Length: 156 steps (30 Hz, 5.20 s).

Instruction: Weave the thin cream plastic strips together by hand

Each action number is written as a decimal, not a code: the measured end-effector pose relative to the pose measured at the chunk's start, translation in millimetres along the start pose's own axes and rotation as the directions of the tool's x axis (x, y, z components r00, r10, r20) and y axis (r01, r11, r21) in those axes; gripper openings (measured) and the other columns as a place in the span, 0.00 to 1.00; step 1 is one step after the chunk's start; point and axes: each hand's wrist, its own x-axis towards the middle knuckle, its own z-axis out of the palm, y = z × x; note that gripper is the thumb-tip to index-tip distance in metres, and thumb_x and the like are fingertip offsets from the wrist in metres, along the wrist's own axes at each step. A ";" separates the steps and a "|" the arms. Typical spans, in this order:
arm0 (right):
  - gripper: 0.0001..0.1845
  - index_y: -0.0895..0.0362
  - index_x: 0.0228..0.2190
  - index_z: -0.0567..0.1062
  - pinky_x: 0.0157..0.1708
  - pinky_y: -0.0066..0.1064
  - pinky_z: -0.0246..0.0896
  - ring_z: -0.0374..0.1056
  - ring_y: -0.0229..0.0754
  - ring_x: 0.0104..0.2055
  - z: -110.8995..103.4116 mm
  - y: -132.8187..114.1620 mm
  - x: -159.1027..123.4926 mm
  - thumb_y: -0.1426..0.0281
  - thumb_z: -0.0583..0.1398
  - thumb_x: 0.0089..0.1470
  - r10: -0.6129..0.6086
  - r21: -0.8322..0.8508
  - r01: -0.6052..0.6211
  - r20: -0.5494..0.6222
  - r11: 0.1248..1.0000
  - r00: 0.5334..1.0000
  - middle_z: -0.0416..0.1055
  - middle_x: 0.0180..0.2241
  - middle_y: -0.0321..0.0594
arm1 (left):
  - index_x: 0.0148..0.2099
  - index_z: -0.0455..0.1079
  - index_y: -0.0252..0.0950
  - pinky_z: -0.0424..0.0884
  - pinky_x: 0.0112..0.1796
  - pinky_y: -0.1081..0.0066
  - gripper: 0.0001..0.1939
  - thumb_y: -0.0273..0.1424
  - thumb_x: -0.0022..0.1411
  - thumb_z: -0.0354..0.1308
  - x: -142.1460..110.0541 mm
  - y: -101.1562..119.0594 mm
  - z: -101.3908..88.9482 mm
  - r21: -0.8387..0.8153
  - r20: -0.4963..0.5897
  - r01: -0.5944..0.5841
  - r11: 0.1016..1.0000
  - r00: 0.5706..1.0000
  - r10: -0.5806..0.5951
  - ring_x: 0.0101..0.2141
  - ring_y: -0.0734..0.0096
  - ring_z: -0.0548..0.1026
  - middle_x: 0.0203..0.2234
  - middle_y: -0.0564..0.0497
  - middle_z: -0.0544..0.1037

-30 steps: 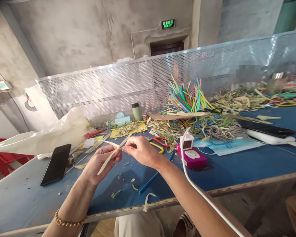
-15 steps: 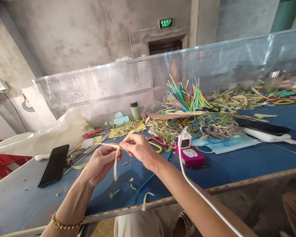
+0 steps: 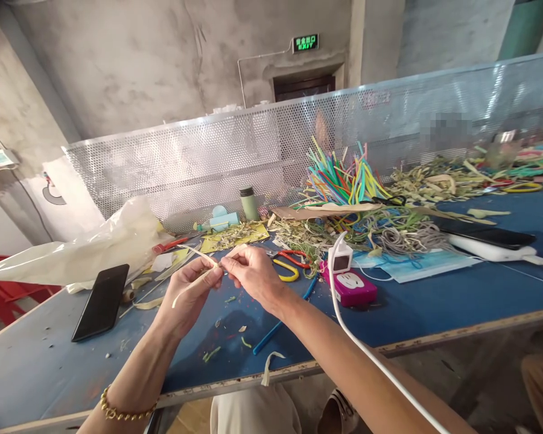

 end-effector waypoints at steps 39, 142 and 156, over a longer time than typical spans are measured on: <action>0.12 0.58 0.30 0.78 0.31 0.31 0.57 0.66 0.38 0.31 -24.7 -10.6 0.1 0.66 0.58 0.60 -0.291 -0.375 0.265 -0.015 0.888 0.957 0.74 0.28 0.39 | 0.31 0.76 0.32 0.60 0.29 0.72 0.10 0.34 0.55 0.67 -1.5 2.2 -2.4 0.140 0.041 0.057 0.988 0.997 -0.063 0.25 0.74 0.66 0.23 0.51 0.73; 0.13 0.57 0.24 0.75 0.37 0.33 0.57 0.64 0.40 0.33 -12.2 0.3 -1.6 0.67 0.58 0.60 -0.455 -0.574 0.330 -0.083 0.749 0.887 0.69 0.28 0.39 | 0.31 0.77 0.31 0.63 0.29 0.74 0.15 0.36 0.46 0.73 5.3 -1.6 -5.2 -0.009 -0.121 0.033 0.999 0.992 -0.034 0.25 0.76 0.70 0.23 0.51 0.75; 0.10 0.57 0.25 0.73 0.35 0.31 0.55 0.64 0.39 0.32 -2.4 -1.0 -7.5 0.74 0.57 0.58 -0.375 -0.556 0.349 0.071 0.754 0.924 0.70 0.28 0.38 | 0.32 0.78 0.33 0.62 0.28 0.74 0.13 0.39 0.54 0.67 2.6 -3.8 -4.5 0.344 -0.164 -0.045 0.938 0.981 0.107 0.25 0.73 0.68 0.22 0.52 0.75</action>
